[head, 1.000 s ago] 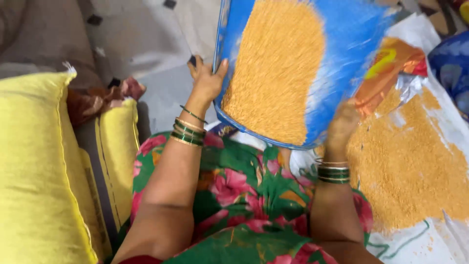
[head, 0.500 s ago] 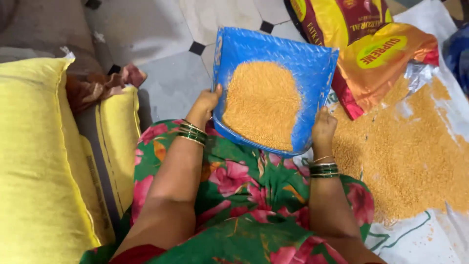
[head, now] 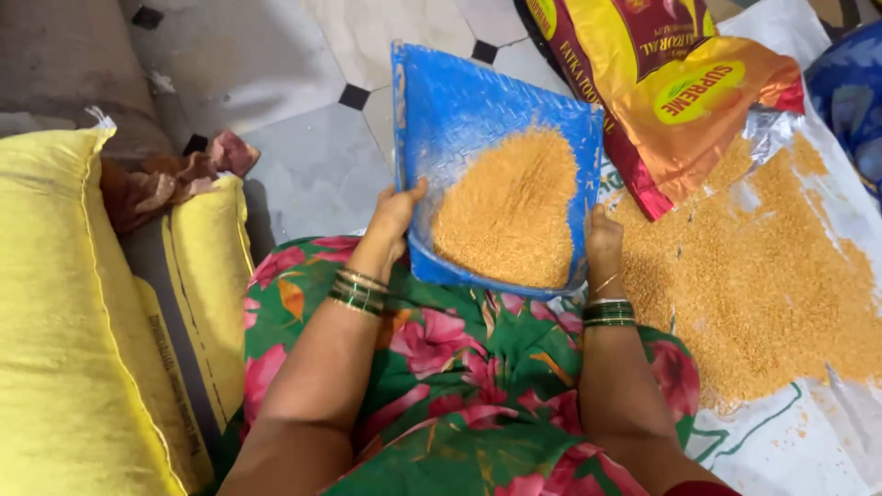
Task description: The recorder is sifting and winnowing grains using a blue tray to remove debris and sort the grain.
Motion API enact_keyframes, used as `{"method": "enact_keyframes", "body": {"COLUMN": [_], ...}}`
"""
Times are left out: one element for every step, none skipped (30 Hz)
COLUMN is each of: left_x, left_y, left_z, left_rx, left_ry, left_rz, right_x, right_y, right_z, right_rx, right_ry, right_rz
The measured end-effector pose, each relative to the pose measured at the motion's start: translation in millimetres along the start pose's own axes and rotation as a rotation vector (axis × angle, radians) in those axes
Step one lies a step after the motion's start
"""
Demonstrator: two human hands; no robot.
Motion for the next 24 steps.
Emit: {"method": "enact_keyframes", "body": {"left_x": [0.9,-3.4,-1.4,-0.8,1.7,3.1,5.4,8.9,10.1,17.0,24.0,-11.9,-49.9,-83.3,-80.6,-83.8,-86.2,-78.6,-70.4,-71.1,-73.7,-76.6,-77.6,-57.0], "left_y": [-5.1,-16.1,-21.2,-29.0,-37.3,-40.8,-44.2,-45.6,-46.8,-41.4,-35.0,-18.2,-1.1,11.4,20.2,22.2,23.8,26.7,26.8,17.2,12.6,5.4,-2.3,-12.9], "left_z": [-4.8,-17.7,-37.9,-67.8,-97.8,-114.4,-133.3,-147.8,-154.7,-160.5,-165.2,-126.7,-80.2,-26.8,-16.3,-4.5,7.1,8.9,10.6,-0.5,-10.3,-32.3,-54.0,-76.8], "left_rx": [-0.034,-0.066,-0.064,-0.102,-0.138,-0.132,-0.107,-0.079,-0.069,-0.037,-0.005,-0.013,-0.065,-0.112,-0.117,-0.18,-0.242,-0.246,-0.294,-0.338,-0.339,-0.367,-0.394,-0.387], "left_ry": [0.014,0.012,-0.002,-0.15,-0.299,-0.322,-0.386,-0.441,-0.456,-0.522,-0.588,-0.58,-0.447,-0.306,-0.287,-0.177,-0.065,-0.05,-0.032,-0.038,-0.045,-0.245,-0.446,-0.452], "left_rz": [0.034,0.075,0.08,0.094,0.106,0.117,0.131,0.142,0.15,0.153,0.156,0.141,0.066,-0.013,-0.031,-0.047,-0.062,-0.072,-0.048,-0.012,-0.011,-0.024,-0.033,-0.033], "right_x": [-3.4,-17.9,-28.9,-42.7,-55.7,-53.5,-53.9,-50.6,-59.6,-61.1,-60.3,-54.7,-46.7,-37.4,-17.4,-9.3,0.5,8.2,15.2,8.0,-3.6,-17.6,-29.4,-36.5], "right_y": [4.4,6.8,13.5,25.2,37.5,47.2,60.7,78.6,78.1,73.8,65.9,53.5,36.4,14.3,13.2,7.7,2.7,2.7,2.7,0.8,8.1,18.6,28.1,38.4], "right_z": [-2.3,-1.3,16.8,35.5,54.2,108.9,162.6,216.4,200.3,188.0,179.0,136.6,96.8,58.7,64.3,62.9,61.3,62.3,65.1,72.2,67.5,74.2,81.0,107.9], "right_rx": [0.014,0.022,0.016,-0.01,-0.038,-0.045,-0.193,-0.336,-0.34,-0.336,-0.332,-0.327,-0.323,-0.312,-0.309,-0.266,-0.221,-0.216,-0.172,-0.137,-0.142,-0.114,-0.085,-0.084], "right_ry": [0.08,0.172,0.183,0.192,0.2,0.219,0.182,0.144,0.162,0.2,0.238,0.257,0.275,0.29,0.272,0.091,-0.088,-0.103,-0.096,-0.071,-0.066,0.134,0.335,0.343], "right_rz": [-0.012,-0.035,-0.042,-0.141,-0.24,-0.256,-0.307,-0.348,-0.354,-0.371,-0.387,-0.392,-0.396,-0.395,-0.377,-0.281,-0.182,-0.171,-0.142,-0.128,-0.132,-0.186,-0.237,-0.238]}}
Point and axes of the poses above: each hand's wrist, its own x-axis away from the middle knuckle, its own y-axis out of the back of the hand, z = x × y, the point moved 6 cm from there along -x, towards the middle knuckle, and after that the axes turned 7 degrees about -z, right-handed, at the moved point
